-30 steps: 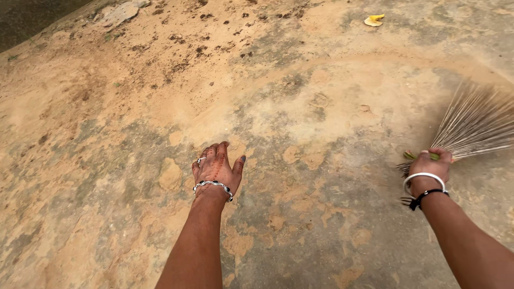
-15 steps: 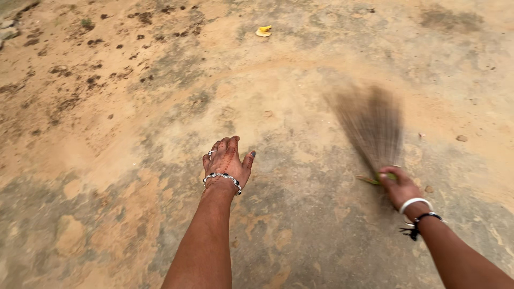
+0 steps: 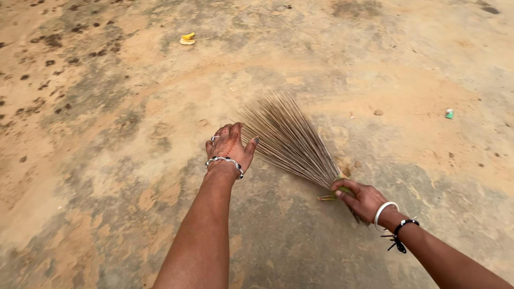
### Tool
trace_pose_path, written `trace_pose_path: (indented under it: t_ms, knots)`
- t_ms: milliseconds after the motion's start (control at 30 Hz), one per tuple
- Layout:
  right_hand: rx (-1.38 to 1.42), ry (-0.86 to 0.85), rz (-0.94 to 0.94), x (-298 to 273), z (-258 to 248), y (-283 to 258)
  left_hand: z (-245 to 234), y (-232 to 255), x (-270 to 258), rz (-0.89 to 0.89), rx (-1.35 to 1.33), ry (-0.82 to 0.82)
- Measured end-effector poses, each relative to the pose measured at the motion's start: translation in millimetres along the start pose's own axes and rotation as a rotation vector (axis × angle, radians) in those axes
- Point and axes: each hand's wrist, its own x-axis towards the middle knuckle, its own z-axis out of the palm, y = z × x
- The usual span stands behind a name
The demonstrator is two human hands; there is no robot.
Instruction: The person sweeps dirt and sand across the ground using a hand broom.
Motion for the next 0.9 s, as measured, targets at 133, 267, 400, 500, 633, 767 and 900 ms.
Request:
trace_pose_path:
  t_ms: [133,267,400,500,633,767,900]
  knots:
    - [0.053,0.247,0.353,-42.9,-24.6,88.3,4.3,19.6,7.6,0.052,0.042,-0.029]
    - [0.415,0.409,0.901,-64.5,-75.5,102.7,9.9,18.5,3.9,0.024,0.099,-0.087]
    - [0.251,0.642,0.651,-58.3,-66.3,61.2,14.2,20.3,4.6,0.003,0.076,-0.110]
    - [0.029,0.281,0.314,-69.4,-25.8,55.4,11.3,23.3,12.6,0.032,0.104,-0.106]
    - [-0.181,0.149,-0.141,-104.5,-15.0,122.7,15.4,22.4,14.5,0.030,0.054,-0.074]
    - [-0.021,0.176,0.954,-150.4,-45.1,194.3,13.3,20.7,14.7,0.039,0.058,-0.072]
    - [0.314,0.654,1.215,-149.2,-49.9,223.8,10.8,19.4,14.2,0.011,0.065,-0.077]
